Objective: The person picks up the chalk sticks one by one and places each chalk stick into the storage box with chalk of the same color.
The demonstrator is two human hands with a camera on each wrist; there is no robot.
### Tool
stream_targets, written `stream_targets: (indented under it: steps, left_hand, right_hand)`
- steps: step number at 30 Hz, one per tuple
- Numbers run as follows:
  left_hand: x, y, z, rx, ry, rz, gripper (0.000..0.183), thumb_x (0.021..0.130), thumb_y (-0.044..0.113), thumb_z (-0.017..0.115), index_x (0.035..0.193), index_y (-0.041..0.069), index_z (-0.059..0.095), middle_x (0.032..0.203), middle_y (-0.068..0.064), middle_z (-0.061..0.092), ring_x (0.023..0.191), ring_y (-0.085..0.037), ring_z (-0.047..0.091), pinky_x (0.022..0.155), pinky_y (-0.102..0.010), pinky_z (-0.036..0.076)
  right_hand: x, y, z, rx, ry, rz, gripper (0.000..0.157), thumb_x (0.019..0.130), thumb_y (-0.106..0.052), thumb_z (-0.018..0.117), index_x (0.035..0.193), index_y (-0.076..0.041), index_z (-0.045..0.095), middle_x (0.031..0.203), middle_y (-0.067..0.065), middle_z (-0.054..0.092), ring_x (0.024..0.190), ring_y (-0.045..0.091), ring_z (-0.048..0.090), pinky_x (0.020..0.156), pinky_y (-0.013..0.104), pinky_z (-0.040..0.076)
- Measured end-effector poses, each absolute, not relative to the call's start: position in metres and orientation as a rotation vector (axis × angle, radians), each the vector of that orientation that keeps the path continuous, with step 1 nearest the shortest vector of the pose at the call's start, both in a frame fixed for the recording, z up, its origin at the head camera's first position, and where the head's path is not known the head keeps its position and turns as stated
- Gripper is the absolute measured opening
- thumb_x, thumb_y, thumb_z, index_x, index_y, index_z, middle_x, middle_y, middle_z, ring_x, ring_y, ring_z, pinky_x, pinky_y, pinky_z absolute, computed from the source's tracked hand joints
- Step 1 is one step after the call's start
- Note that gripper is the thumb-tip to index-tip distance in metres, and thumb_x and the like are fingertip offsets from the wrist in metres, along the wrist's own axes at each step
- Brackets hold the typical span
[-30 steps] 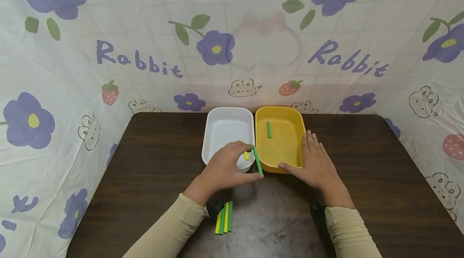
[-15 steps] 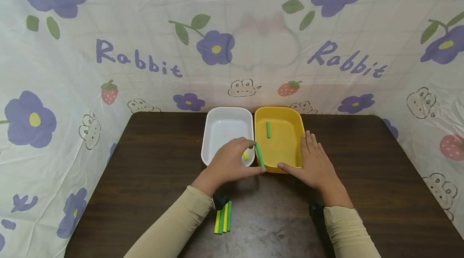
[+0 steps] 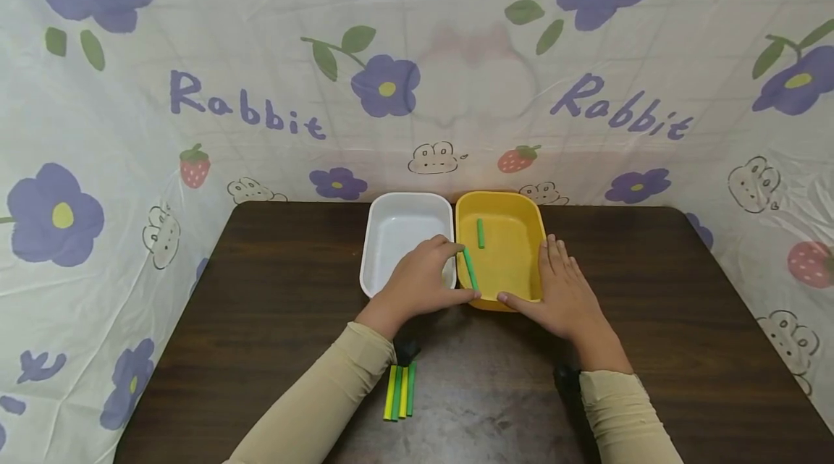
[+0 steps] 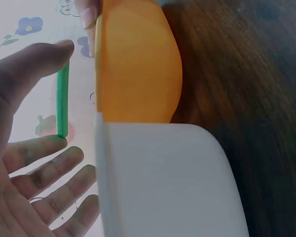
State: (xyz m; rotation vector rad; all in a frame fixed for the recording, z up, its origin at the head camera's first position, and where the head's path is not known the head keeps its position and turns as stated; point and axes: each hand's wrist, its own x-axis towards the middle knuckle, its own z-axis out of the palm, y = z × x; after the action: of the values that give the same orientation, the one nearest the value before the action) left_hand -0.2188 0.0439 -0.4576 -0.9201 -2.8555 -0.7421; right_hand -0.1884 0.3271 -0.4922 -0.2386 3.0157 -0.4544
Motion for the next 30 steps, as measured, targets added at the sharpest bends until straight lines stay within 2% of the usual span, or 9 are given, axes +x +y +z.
stream_targets:
  steps: [17,25,30]
  left_hand:
    - [-0.2223,0.0502,-0.4579,-0.850,-2.955,-0.648,0.077,0.083,0.062,0.083,0.138,0.009,0.069,0.109,-0.004,0.062,0.088,-0.015,0.054,0.074,-0.030,0.053]
    - [-0.2221,0.0509,-0.4591,-0.824,-2.980,-0.600,0.084,0.085,0.064,0.081,0.147,0.010,0.064,0.122,-0.007,0.066,0.101,-0.019,0.062,0.087,-0.035,0.059]
    - [-0.2215,0.0483,-0.4604,-0.836,-2.970,-0.623,0.081,0.086,0.063,0.081,0.145,0.011,0.065,0.122,-0.006,0.067,0.101,-0.018,0.062,0.089,-0.035,0.059]
  right_hand:
    - [-0.1887,0.3282,-0.4942,-0.234,3.021,-0.465,0.127,0.093,-0.080,0.054,0.168,0.003,-0.005,0.176,0.020,-0.014,0.164,0.046,-0.001,0.129,0.068,0.011]
    - [-0.1894,0.3277,-0.4940,-0.239,3.026,-0.465,0.127,0.093,-0.080,0.055,0.168,0.004,-0.005,0.176,0.021,-0.014,0.164,0.047,-0.001,0.129,0.068,0.011]
    - [-0.1890,0.3272,-0.4936,-0.237,3.022,-0.474,0.127,0.093,-0.080,0.055,0.167,0.004,-0.005,0.176,0.021,-0.014,0.164,0.047,-0.001,0.129,0.069,0.010]
